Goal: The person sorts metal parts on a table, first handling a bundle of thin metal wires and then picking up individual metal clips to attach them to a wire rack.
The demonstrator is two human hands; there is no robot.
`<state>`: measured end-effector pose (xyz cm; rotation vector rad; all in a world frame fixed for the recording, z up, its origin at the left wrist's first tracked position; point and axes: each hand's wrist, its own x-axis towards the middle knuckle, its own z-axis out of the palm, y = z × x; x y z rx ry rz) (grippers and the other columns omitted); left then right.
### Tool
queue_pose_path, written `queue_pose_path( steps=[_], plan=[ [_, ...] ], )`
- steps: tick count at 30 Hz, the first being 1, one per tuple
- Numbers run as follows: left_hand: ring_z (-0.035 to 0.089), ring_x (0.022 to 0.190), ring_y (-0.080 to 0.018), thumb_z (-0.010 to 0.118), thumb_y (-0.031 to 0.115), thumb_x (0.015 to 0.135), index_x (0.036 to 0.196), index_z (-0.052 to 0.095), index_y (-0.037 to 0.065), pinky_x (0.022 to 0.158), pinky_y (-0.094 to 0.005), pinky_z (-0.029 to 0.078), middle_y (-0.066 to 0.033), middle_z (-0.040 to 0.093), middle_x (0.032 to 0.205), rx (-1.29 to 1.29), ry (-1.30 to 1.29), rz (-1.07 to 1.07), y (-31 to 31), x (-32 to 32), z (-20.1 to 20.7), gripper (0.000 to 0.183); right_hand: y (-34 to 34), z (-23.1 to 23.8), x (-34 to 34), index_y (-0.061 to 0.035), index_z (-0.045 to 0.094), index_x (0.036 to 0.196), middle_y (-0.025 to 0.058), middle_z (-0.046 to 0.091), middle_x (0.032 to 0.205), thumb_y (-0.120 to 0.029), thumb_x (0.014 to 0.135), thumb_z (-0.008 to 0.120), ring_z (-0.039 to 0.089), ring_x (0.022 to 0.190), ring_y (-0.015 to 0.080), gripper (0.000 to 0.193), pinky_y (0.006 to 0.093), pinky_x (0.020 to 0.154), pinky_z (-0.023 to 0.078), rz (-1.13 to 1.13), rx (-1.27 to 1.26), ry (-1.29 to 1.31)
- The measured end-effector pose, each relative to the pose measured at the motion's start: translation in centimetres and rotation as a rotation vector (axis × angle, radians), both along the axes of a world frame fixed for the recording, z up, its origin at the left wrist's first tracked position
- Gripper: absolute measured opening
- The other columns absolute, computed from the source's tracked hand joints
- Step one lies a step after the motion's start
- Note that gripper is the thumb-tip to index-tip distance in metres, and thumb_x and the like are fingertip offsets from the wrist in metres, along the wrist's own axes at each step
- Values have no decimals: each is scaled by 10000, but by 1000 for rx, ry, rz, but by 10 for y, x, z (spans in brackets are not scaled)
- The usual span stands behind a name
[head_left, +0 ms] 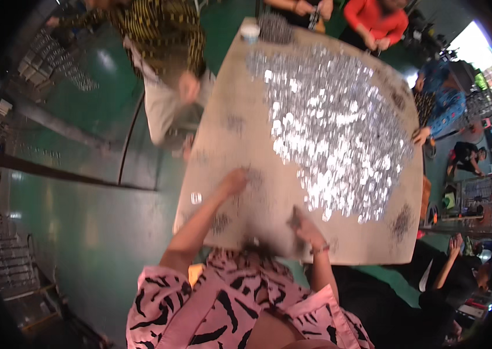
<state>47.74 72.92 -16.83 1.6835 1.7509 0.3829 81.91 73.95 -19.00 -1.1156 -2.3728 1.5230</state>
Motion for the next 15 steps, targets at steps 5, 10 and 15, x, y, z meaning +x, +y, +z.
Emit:
queue_pose_path(
  steps=[5,10,15],
  plan=[
    [612,908,-356,476,55,803,999,630,-19,790,-398,485,-222,631,911,295,-17,547,-17,-4,0,261,1,13,3,-72,168,1416,296,394,1303,-41,741,527,408,1195,406,765,370,1032,322,2,-77,-141],
    [590,975,-351,484,39,814,1066,618,16,849,-379,465,-208,621,999,317,-100,680,-33,-12,20,286,13,33,1,-67,241,1397,268,388,1324,-78,780,522,402,1215,375,678,368,1022,331,68,-87,-195],
    [521,1125,-277,521,61,821,1223,507,28,927,-336,422,-173,507,1254,189,-95,367,-5,9,13,404,2,17,13,-39,407,1300,232,507,1209,-103,805,510,485,1117,369,510,385,946,404,-31,-11,-186]
  ],
)
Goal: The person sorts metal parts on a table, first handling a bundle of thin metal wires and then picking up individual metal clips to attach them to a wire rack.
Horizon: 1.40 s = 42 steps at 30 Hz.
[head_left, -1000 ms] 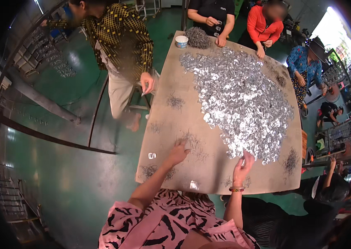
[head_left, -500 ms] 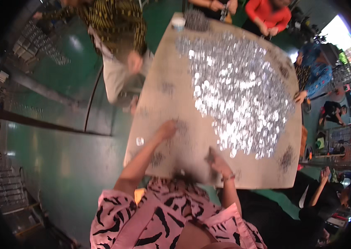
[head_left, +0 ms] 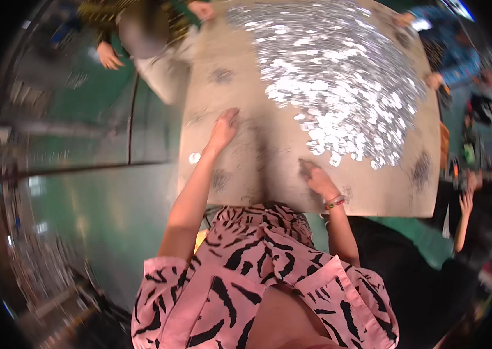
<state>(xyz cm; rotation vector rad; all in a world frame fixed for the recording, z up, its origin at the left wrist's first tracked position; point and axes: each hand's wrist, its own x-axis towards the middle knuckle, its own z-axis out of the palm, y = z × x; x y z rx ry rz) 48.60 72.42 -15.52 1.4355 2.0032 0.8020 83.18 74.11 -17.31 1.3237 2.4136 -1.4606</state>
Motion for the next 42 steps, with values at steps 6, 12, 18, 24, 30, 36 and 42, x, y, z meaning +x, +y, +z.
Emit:
queue_pose_path(
  steps=[6,12,18,24,30,36,42],
  plan=[
    [465,1178,-285,610,132,792,1365,296,-4,956,-326,393,-186,450,1312,-25,-86,-160,104,27,-51,668,-30,-22,-15,-101,343,1343,208,374,1299,-251,843,525,406,1158,392,553,528,924,383,-54,412,-212],
    [559,995,-278,604,114,784,1294,334,-47,857,-361,448,-174,509,1218,-180,-161,107,210,40,-162,599,-21,3,-18,-128,349,1348,237,384,1289,-268,835,507,397,1163,441,555,519,914,365,-103,198,-196],
    [536,1025,-286,607,68,763,1310,301,-38,865,-395,442,-181,491,1219,-146,-463,-15,227,147,-136,635,-20,7,-19,-174,378,1345,247,380,1297,-299,770,569,392,1150,463,619,522,901,369,25,176,-263],
    [378,1233,-303,584,77,787,1400,172,-15,1013,-397,314,-202,283,1407,-131,-676,-51,173,207,4,745,-19,8,-22,-184,314,1385,281,331,1323,-326,740,633,332,1194,501,733,564,924,334,49,154,-329],
    [308,1295,-273,551,76,815,1367,302,-6,1053,-347,250,-185,320,1404,20,-15,-428,40,175,38,611,-17,12,-23,-164,322,1384,360,240,1361,-307,681,656,252,1230,568,791,611,951,287,83,82,-341],
    [594,1006,-240,526,42,848,1171,549,-21,873,-320,446,-145,630,1052,-185,-226,-317,-75,170,28,329,-30,4,-27,-122,301,1394,378,240,1357,-302,651,654,254,1217,588,842,624,944,285,109,172,-391],
    [640,861,-275,503,53,863,1062,618,25,760,-335,492,-155,654,944,-132,-138,-459,-115,172,24,231,-47,-8,-21,-126,296,1394,351,278,1357,-272,794,527,277,1220,565,659,601,927,290,13,412,-296]
  ],
)
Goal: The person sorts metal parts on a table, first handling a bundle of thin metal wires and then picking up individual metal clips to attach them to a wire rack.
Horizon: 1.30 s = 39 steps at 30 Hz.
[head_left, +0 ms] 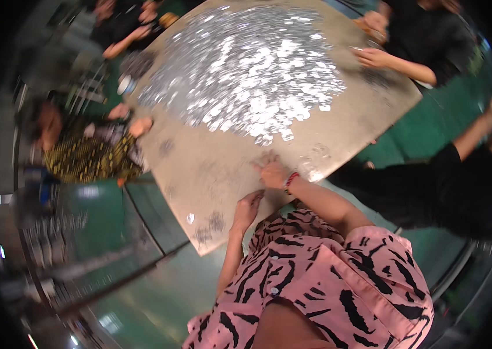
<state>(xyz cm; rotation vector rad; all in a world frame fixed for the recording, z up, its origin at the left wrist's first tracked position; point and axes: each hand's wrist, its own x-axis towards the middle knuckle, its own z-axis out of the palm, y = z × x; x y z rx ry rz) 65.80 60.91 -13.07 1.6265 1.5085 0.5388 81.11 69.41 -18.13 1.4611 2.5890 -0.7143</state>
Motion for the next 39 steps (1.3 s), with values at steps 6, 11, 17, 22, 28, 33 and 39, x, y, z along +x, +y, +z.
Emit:
queue_pose_path(
  steps=[6,11,17,22,28,33,39],
  plan=[
    [585,984,-327,516,71,842,1131,567,9,827,-375,471,-172,608,1078,-70,161,-5,-27,1,-25,300,9,-2,15,-82,312,1368,252,264,1403,-256,857,490,246,1286,464,568,553,1020,276,24,-110,92],
    [397,1176,-449,472,72,798,1206,387,-151,985,-436,363,-319,367,1294,155,566,-53,-36,28,-55,472,6,1,25,-80,287,1376,213,254,1424,-172,831,507,254,1309,387,596,544,1016,292,143,-120,1],
    [308,1253,-436,468,70,782,1176,389,-180,969,-517,357,-315,275,1355,-114,720,-100,-25,45,-59,473,25,9,22,-89,212,1403,193,311,1406,-118,808,502,325,1283,354,663,535,1008,309,150,-186,-25],
    [276,1265,-453,494,114,775,1200,357,-176,971,-548,341,-325,256,1356,-120,625,-156,-23,31,-75,532,27,1,24,-93,178,1415,200,296,1412,-108,810,475,331,1280,346,674,524,1010,311,168,-244,-114],
    [168,1324,-433,450,209,823,1280,302,-154,1000,-580,255,-320,159,1405,248,604,17,-31,32,-121,602,21,-18,12,42,343,1313,222,621,830,-57,655,506,626,620,320,685,408,480,479,219,9,29],
    [-57,1324,-488,498,386,817,1332,24,-185,1040,-602,83,-340,-47,1421,-390,788,-155,-19,56,-111,903,23,-12,21,-77,251,1397,185,590,1122,-183,671,575,589,979,328,802,424,801,467,171,-50,-21],
    [10,1315,-514,419,213,845,1336,95,-184,1037,-563,184,-322,3,1434,-325,787,-131,-20,61,-93,709,22,-19,38,-40,339,1347,204,486,1266,-140,719,543,485,1158,317,668,398,949,403,217,-13,81]
  ],
)
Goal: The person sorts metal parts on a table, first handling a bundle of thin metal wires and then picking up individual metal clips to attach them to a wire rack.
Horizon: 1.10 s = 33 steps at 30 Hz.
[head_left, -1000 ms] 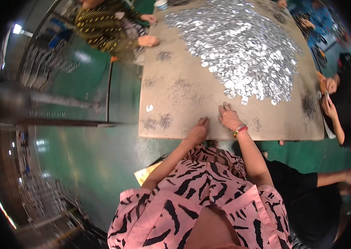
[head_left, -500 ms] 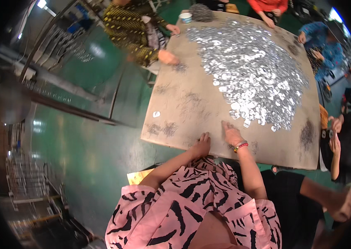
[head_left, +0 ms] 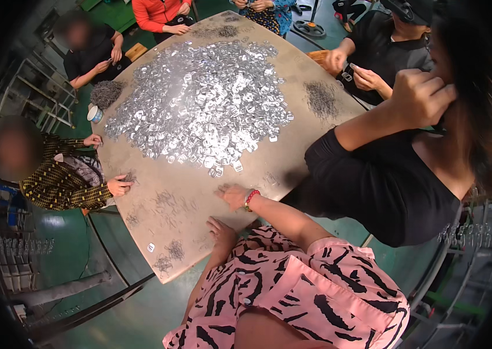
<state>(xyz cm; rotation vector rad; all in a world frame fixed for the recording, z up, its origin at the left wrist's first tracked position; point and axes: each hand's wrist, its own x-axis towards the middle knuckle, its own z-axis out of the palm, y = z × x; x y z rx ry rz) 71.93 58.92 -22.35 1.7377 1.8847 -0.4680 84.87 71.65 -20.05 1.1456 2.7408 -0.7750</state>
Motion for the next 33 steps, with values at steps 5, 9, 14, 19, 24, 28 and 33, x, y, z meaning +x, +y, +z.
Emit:
queue_pose_path(
  steps=[5,9,14,19,24,28,33],
  plan=[
    [22,1312,-520,443,210,826,1320,103,-206,1006,-550,262,-329,5,1430,12,30,-16,-2,2,0,730,4,-10,4,-24,413,1296,198,371,1371,-105,746,518,407,1241,293,566,362,1000,364,10,-38,-26],
    [40,1304,-530,442,201,831,1313,105,-215,997,-551,277,-344,0,1422,66,-10,-22,-3,1,5,720,2,-11,3,-36,448,1274,173,348,1396,-90,756,510,405,1248,269,524,339,1003,362,27,5,-71],
    [82,1284,-553,440,148,832,1282,167,-239,974,-560,307,-367,31,1406,70,38,-49,-3,1,-3,653,5,-10,4,-51,419,1300,167,348,1393,-97,754,502,426,1223,260,555,335,940,421,52,-1,-49],
    [172,1257,-545,466,127,818,1247,237,-249,968,-571,313,-372,106,1385,124,22,-50,4,-2,-12,614,16,3,9,-55,316,1366,183,466,1281,-77,735,506,534,1077,301,659,369,860,458,-34,-14,76],
    [246,1225,-530,470,102,807,1218,286,-251,985,-519,336,-376,196,1350,213,-23,-81,5,-10,-4,572,16,12,9,-40,146,1419,193,605,1044,-55,733,473,606,911,324,761,387,759,480,-72,-216,-30],
    [266,1208,-531,565,199,783,1221,284,-248,991,-479,349,-397,228,1321,101,155,-342,3,-14,-5,685,11,6,9,-22,142,1416,223,595,1045,-57,735,466,608,900,315,755,387,757,475,-95,-131,39],
    [273,1199,-541,620,277,757,1213,288,-251,994,-492,340,-404,232,1315,272,63,-211,2,-20,-22,772,12,29,17,-45,168,1413,234,521,1194,-120,791,524,563,1007,359,721,418,886,438,-304,-542,401]
  ],
)
